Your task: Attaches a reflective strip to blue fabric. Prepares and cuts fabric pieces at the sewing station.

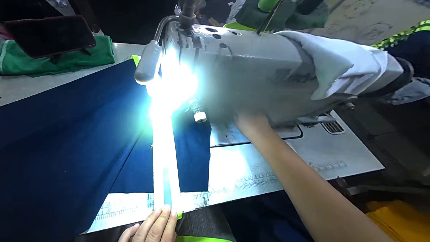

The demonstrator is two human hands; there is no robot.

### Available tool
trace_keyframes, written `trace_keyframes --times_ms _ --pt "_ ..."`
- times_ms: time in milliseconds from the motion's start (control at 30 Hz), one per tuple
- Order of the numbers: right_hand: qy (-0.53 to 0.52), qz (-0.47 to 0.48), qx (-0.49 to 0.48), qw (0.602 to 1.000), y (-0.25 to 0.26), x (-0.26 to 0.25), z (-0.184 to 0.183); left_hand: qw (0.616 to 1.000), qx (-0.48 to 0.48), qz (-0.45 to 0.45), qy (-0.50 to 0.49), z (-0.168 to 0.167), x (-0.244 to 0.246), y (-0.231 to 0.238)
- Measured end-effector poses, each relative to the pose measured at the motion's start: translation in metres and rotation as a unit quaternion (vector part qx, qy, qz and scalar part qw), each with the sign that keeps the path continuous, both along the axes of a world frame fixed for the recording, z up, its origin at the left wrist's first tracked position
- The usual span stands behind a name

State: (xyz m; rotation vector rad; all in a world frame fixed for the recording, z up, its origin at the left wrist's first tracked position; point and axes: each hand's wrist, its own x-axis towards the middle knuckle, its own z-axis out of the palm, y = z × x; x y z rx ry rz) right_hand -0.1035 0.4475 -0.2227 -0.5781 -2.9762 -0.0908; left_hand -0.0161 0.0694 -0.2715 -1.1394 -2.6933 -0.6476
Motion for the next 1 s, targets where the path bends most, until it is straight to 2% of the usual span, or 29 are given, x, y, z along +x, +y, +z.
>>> trace_keyframes --times_ms 100,167,233,300,400,433,467,600,700,767,1000 --pt "0.006 -0.013 0.031 0.999 0.0 0.0 -0.002 1.0 0.002 0.005 0.002 0.004 -0.007 0.001" --pt "0.03 -0.017 0.029 0.999 0.0 0.003 0.0 0.999 0.031 0.007 -0.031 0.008 -0.008 -0.002" --pt "0.07 0.001 0.016 0.997 -0.004 0.009 0.003 0.978 0.148 0.012 -0.144 0.003 -0.003 -0.007" --pt "0.091 0.023 -0.045 0.995 -0.012 0.019 0.01 0.909 0.28 0.062 -0.303 -0.014 0.007 -0.009" --pt "0.082 0.074 -0.15 0.982 -0.033 0.041 0.014 0.784 0.349 0.144 -0.492 -0.027 0.013 -0.01" --pt "0.086 0.104 -0.163 0.977 -0.042 0.049 0.013 0.754 0.365 0.141 -0.528 -0.029 0.01 -0.008" --pt "0.096 0.138 -0.16 0.973 -0.051 0.057 0.008 0.74 0.374 0.134 -0.543 -0.031 0.007 -0.005" --pt "0.101 0.242 -0.131 0.956 -0.087 0.09 -0.014 0.735 0.36 0.123 -0.561 -0.031 0.001 0.008" --pt "0.109 0.311 -0.088 0.94 -0.106 0.107 -0.022 0.744 0.353 0.048 -0.565 -0.029 0.004 0.004" --pt "0.115 0.341 -0.056 0.931 -0.114 0.113 -0.026 0.724 0.363 0.013 -0.586 -0.021 0.009 -0.001" --pt "0.137 0.387 -0.007 0.912 -0.132 0.1 -0.028 0.675 0.415 0.004 -0.61 0.002 0.017 -0.006"
